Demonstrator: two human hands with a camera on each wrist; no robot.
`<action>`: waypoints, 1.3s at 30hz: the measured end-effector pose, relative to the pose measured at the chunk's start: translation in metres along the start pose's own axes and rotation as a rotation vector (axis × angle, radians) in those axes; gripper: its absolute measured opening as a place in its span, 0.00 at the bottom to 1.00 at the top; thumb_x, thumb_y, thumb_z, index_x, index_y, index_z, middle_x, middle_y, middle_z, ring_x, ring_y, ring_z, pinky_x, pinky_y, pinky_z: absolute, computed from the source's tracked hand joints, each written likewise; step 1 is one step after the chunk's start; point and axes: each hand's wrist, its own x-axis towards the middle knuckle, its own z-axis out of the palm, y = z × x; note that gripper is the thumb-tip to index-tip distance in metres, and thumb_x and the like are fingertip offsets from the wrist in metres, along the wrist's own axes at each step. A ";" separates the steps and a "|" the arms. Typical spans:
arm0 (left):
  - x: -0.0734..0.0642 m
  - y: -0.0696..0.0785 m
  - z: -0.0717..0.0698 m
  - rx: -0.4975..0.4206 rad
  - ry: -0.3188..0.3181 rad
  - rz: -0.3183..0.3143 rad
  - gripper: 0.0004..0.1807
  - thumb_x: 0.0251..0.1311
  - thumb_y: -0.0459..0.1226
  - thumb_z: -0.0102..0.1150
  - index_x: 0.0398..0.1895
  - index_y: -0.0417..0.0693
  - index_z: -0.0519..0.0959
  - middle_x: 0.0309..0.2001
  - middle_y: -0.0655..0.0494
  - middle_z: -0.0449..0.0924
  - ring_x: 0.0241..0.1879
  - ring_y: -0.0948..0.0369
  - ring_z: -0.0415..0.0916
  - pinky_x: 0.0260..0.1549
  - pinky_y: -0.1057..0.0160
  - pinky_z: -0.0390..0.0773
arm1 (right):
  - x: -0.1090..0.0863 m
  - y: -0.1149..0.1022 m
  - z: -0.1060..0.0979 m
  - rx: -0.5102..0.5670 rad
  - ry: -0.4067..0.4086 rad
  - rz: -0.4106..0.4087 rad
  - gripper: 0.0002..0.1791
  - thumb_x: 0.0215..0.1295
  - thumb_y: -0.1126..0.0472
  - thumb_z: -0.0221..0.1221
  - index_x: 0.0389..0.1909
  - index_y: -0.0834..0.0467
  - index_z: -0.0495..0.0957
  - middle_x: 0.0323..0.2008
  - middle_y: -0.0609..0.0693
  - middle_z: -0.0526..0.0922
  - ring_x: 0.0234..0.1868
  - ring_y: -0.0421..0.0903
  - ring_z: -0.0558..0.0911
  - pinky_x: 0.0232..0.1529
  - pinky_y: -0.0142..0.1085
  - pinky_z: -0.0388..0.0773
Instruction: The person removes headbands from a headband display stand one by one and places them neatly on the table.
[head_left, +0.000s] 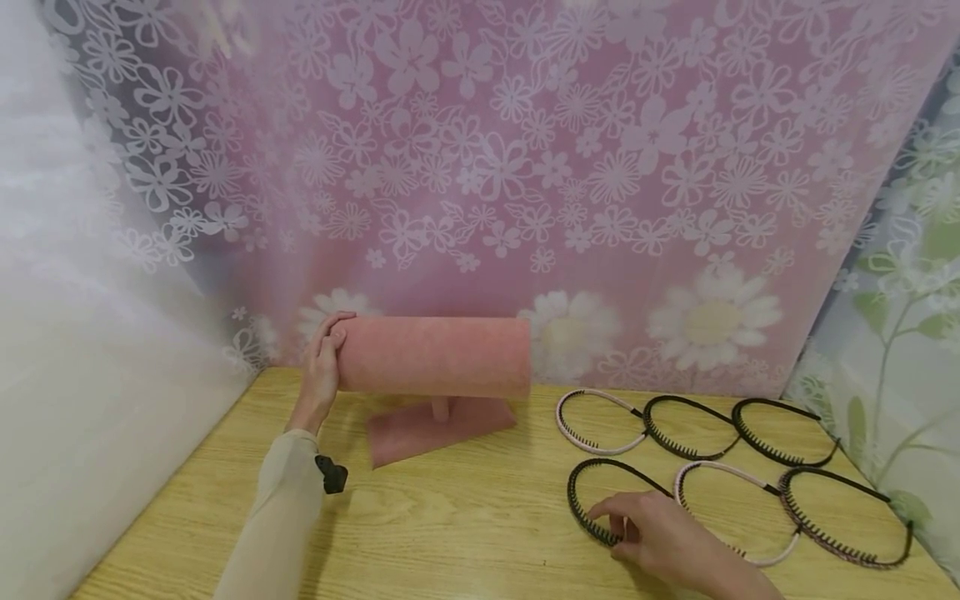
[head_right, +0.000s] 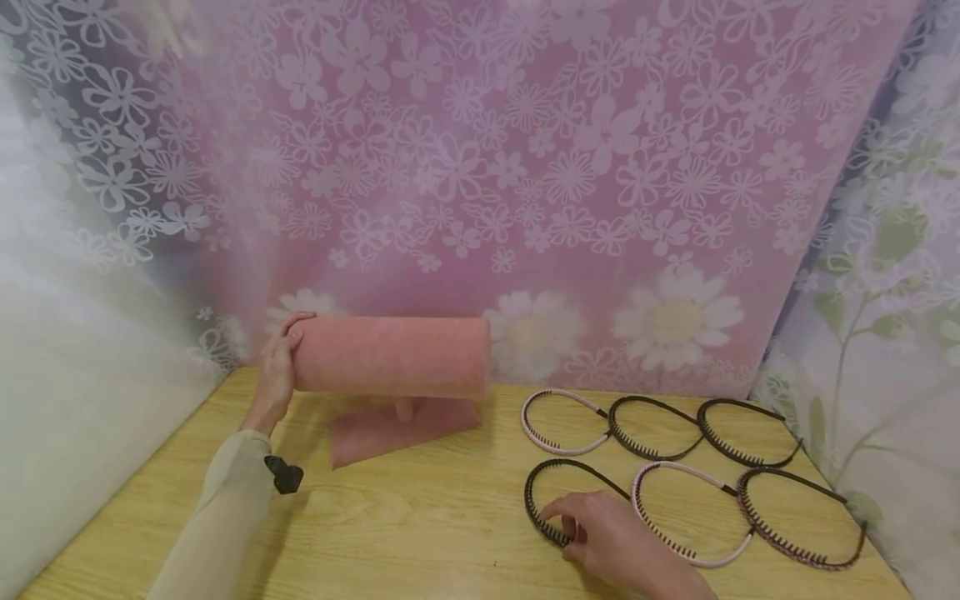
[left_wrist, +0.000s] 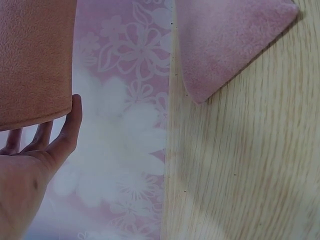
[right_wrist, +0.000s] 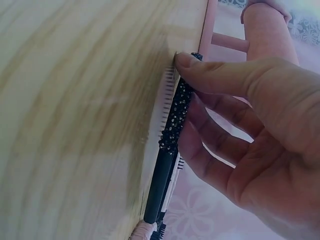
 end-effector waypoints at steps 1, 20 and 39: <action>0.000 0.000 0.000 0.004 0.001 0.004 0.21 0.73 0.46 0.35 0.64 0.55 0.68 0.64 0.53 0.66 0.50 0.61 0.71 0.49 0.59 0.69 | 0.000 0.001 0.000 0.001 0.000 -0.004 0.20 0.50 0.64 0.69 0.47 0.52 0.81 0.27 0.35 0.76 0.24 0.26 0.70 0.25 0.26 0.70; -0.004 0.001 0.002 0.009 -0.014 -0.003 0.21 0.73 0.48 0.36 0.64 0.59 0.68 0.63 0.53 0.67 0.48 0.60 0.72 0.48 0.58 0.71 | -0.005 0.005 0.004 0.029 -0.013 -0.033 0.21 0.53 0.65 0.66 0.50 0.54 0.80 0.29 0.36 0.79 0.27 0.26 0.73 0.27 0.27 0.73; -0.011 0.008 -0.005 0.131 -0.015 0.056 0.23 0.73 0.48 0.36 0.69 0.60 0.63 0.66 0.49 0.65 0.54 0.53 0.71 0.51 0.53 0.70 | -0.011 0.005 0.001 0.115 -0.023 -0.003 0.20 0.60 0.56 0.62 0.53 0.55 0.77 0.35 0.41 0.82 0.32 0.28 0.76 0.29 0.28 0.75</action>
